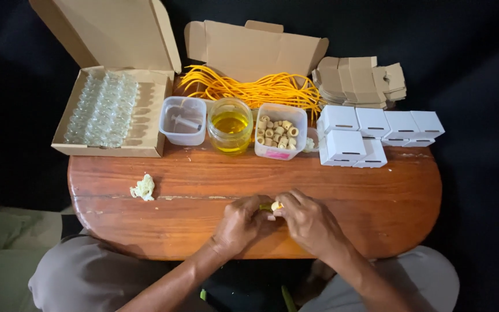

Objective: Filling small glass bottles with fragrance oil using a syringe and assembling them with wooden caps and cords.

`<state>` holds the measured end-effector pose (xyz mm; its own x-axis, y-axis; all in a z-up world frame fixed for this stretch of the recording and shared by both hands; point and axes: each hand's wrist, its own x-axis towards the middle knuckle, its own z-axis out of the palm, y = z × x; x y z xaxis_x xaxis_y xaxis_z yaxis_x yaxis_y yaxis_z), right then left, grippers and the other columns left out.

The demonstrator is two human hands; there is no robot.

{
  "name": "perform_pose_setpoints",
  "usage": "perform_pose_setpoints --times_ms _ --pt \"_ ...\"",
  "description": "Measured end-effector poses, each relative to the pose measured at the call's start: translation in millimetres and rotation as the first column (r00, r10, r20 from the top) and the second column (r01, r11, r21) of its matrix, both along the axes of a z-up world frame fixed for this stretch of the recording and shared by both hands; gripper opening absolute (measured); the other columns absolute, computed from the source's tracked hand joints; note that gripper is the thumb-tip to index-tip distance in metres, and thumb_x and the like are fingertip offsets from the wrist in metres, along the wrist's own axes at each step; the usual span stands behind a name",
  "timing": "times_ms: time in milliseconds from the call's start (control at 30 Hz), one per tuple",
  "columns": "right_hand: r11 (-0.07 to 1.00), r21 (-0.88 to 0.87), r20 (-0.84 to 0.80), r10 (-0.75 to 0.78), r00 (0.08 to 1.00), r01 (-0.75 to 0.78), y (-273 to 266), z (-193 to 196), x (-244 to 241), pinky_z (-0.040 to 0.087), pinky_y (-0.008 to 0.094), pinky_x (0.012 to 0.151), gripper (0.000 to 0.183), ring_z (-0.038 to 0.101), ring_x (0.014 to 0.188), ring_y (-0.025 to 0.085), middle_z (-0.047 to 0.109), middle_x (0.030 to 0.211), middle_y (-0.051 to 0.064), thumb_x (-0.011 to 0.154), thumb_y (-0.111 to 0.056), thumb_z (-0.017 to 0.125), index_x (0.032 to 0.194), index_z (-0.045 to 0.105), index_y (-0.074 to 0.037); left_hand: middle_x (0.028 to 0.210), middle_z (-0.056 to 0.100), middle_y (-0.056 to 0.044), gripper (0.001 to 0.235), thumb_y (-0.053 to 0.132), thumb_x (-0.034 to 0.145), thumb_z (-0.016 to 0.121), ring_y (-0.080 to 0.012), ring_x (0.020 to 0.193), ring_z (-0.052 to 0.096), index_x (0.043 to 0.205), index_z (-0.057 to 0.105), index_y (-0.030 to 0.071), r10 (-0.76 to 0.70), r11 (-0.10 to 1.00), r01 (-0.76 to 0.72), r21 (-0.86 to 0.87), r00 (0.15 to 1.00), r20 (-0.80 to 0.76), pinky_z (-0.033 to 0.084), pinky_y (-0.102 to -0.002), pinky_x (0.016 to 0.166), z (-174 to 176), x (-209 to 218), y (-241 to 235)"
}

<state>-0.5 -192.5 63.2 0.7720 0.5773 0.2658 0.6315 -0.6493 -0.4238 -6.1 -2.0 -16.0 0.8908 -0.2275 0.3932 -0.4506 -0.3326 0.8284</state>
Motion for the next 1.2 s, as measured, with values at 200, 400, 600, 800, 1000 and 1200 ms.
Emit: perform_pose_setpoints --times_ms 200,400,600,800,1000,1200 --pt "0.993 0.087 -0.114 -0.067 0.991 0.077 -4.4 -4.4 5.8 0.059 0.044 0.069 0.015 0.072 0.081 0.037 0.065 0.086 0.010 0.097 -0.017 0.065 0.111 0.067 -0.014 0.082 0.073 -0.019 0.018 0.014 0.085 0.078 -0.0423 0.082 0.074 0.100 0.071 0.006 0.042 0.999 -0.044 -0.014 0.993 -0.112 0.059 -0.048 0.070 33.3 1.3 -3.8" --pt "0.959 0.268 -0.259 -0.018 0.966 0.090 -6.1 23.7 7.3 0.060 0.048 0.078 0.022 0.074 0.092 0.043 0.074 0.095 0.020 0.095 -0.015 0.069 0.115 0.071 -0.006 0.094 0.077 -0.023 0.023 0.011 0.083 0.080 -0.0468 0.089 0.074 0.104 0.076 0.003 -0.010 1.000 0.008 -0.030 0.996 -0.084 0.059 -0.054 0.079 15.5 14.0 -0.9" --pt "0.974 0.113 -0.238 -0.163 0.957 0.194 -57.9 23.4 22.1 0.056 0.038 0.069 0.013 0.071 0.066 0.027 0.073 0.072 0.010 0.096 -0.009 0.066 0.090 0.077 -0.009 0.075 0.071 -0.012 0.011 0.016 0.084 0.082 -0.0366 0.078 0.071 0.090 0.075 0.012 0.220 0.971 -0.213 0.110 0.974 -0.054 0.054 -0.043 0.078 -7.1 41.5 18.9" --pt "0.969 0.115 -0.129 -0.205 0.970 0.220 -76.2 46.6 29.4 0.052 0.039 0.058 0.022 0.064 0.057 0.033 0.062 0.059 0.010 0.096 -0.018 0.069 0.075 0.066 -0.010 0.076 0.073 -0.012 0.024 0.025 0.081 0.085 -0.0366 0.082 0.072 0.101 0.076 0.017 0.283 0.955 -0.275 0.115 0.957 -0.060 0.054 -0.044 0.080 -8.8 56.8 22.3" --pt "0.870 0.107 -0.104 -0.471 0.876 0.481 -112.4 76.9 32.7 0.054 0.039 0.069 0.014 0.066 0.066 0.024 0.068 0.067 0.012 0.099 -0.015 0.068 0.088 0.075 -0.013 0.087 0.072 -0.014 0.025 0.021 0.079 0.087 -0.0409 0.087 0.071 0.098 0.073 0.013 0.395 0.914 -0.388 0.117 0.917 -0.050 0.056 -0.047 0.079 -9.7 68.0 30.1" --pt "0.853 0.185 0.178 -0.517 0.837 0.487 -116.8 83.2 76.3 0.056 0.043 0.078 0.010 0.072 0.086 0.034 0.072 0.087 0.011 0.107 -0.018 0.069 0.103 0.075 -0.011 0.084 0.071 -0.013 0.021 0.017 0.079 0.088 -0.0390 0.087 0.071 0.093 0.073 0.011 0.462 0.884 -0.455 0.105 0.885 -0.054 0.056 -0.048 0.077 8.6 64.1 27.0"
